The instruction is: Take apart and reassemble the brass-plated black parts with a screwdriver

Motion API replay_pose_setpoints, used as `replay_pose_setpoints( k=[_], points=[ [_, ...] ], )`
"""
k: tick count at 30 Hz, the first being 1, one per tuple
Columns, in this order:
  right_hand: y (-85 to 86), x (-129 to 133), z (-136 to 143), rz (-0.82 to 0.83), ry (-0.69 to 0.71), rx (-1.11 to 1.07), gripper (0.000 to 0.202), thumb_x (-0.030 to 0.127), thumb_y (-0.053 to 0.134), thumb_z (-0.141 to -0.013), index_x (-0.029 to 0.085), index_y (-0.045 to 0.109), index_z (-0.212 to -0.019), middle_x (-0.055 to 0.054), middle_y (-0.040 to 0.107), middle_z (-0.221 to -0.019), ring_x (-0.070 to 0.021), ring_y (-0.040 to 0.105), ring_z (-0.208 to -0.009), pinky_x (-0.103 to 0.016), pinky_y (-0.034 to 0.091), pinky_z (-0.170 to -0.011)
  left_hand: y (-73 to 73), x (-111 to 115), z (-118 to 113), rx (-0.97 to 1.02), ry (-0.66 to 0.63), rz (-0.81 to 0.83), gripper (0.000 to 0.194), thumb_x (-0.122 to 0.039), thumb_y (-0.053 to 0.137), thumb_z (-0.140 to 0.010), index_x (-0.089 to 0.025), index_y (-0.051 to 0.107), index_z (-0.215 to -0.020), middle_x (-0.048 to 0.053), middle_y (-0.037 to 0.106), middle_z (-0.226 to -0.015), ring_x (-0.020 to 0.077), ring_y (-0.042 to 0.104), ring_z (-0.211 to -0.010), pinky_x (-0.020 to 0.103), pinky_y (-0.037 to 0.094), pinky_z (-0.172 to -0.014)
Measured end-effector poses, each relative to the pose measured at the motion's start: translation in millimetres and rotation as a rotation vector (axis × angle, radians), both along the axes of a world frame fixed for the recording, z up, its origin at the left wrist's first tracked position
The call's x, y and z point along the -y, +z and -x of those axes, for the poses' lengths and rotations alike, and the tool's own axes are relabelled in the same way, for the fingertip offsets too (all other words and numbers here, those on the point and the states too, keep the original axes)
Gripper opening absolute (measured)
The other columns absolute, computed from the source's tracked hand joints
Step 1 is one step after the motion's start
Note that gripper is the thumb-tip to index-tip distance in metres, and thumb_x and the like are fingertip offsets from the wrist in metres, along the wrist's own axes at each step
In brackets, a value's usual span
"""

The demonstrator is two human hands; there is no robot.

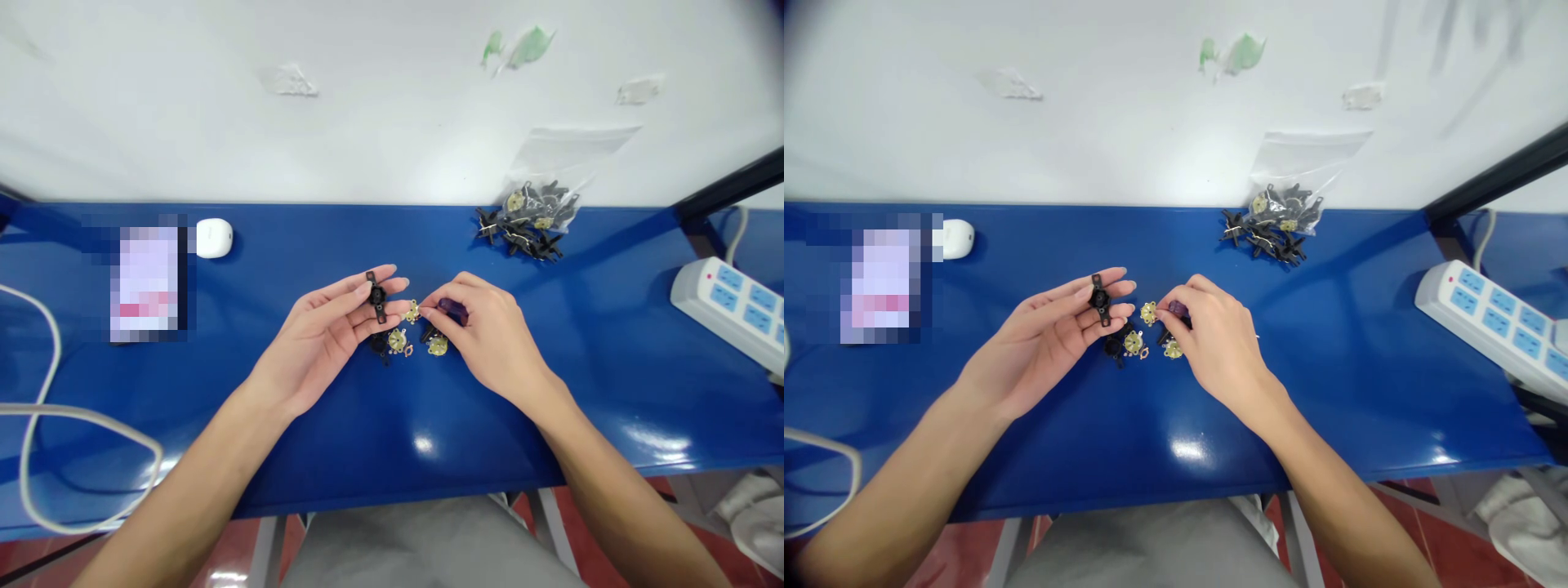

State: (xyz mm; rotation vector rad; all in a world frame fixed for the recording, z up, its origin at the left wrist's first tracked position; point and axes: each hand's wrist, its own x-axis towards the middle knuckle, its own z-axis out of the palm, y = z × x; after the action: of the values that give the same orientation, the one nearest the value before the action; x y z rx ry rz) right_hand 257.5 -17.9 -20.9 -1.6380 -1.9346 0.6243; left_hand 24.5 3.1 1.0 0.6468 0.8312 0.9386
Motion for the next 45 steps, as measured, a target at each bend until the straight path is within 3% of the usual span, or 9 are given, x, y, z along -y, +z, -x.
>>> replay_pose_setpoints(
  k=[18,28,33,40,45],
  points=[
    [-2.7,-6.7,3.1,-0.052,0.014,-0.026,0.011,0.022,0.077,-0.111,0.025,0.087,-0.107,-0.002,0.074,-0.099,-0.0183,0.067,-0.083,-0.035,0.045,-0.075,-3.5,0.2,-1.2,0.020,-0.030,-0.007,0.026,-0.011,0.070,-0.114,-0.013,0.092,-0.128,0.014,0.092,-0.130,0.0245,0.090,-0.110,0.032,0.074,-0.103],
    [3.3,-0.6,1.8,-0.260,-0.020,-0.243,0.009,0.023,0.077,-0.111,0.025,0.085,-0.111,0.000,0.071,-0.095,-0.0148,0.062,-0.076,-0.033,0.047,-0.066,-4.5,-0.9,2.2,-0.023,-0.041,-0.046,0.025,-0.015,0.074,-0.114,-0.016,0.091,-0.132,0.013,0.090,-0.138,0.0258,0.091,-0.114,0.033,0.074,-0.104],
    [6.3,7.3,11.2,-0.369,0.058,-0.338,0.009,0.019,0.082,-0.107,0.024,0.085,-0.114,0.000,0.070,-0.094,-0.0129,0.061,-0.074,-0.031,0.050,-0.065,-7.3,2.1,3.2,-0.067,-0.062,-0.075,0.026,-0.018,0.081,-0.111,-0.018,0.091,-0.135,0.013,0.090,-0.140,0.0263,0.089,-0.120,0.033,0.071,-0.108],
    [2.6,8.7,17.6,-0.426,0.123,-0.336,0.010,0.015,0.082,-0.106,0.023,0.085,-0.113,-0.001,0.070,-0.096,-0.0127,0.067,-0.078,-0.028,0.057,-0.068,-10.5,3.1,2.5,-0.120,-0.093,-0.128,0.027,-0.024,0.089,-0.106,-0.021,0.091,-0.133,0.012,0.090,-0.136,0.0279,0.084,-0.129,0.031,0.070,-0.105],
    [2.0,9.3,19.1,-0.435,0.120,-0.314,0.011,0.015,0.081,-0.107,0.023,0.084,-0.112,-0.002,0.070,-0.096,-0.0132,0.069,-0.080,-0.028,0.059,-0.069,-10.5,4.0,2.5,-0.127,-0.103,-0.126,0.026,-0.026,0.091,-0.105,-0.022,0.092,-0.131,0.010,0.091,-0.131,0.0245,0.086,-0.121,0.030,0.070,-0.104]
  ],
)
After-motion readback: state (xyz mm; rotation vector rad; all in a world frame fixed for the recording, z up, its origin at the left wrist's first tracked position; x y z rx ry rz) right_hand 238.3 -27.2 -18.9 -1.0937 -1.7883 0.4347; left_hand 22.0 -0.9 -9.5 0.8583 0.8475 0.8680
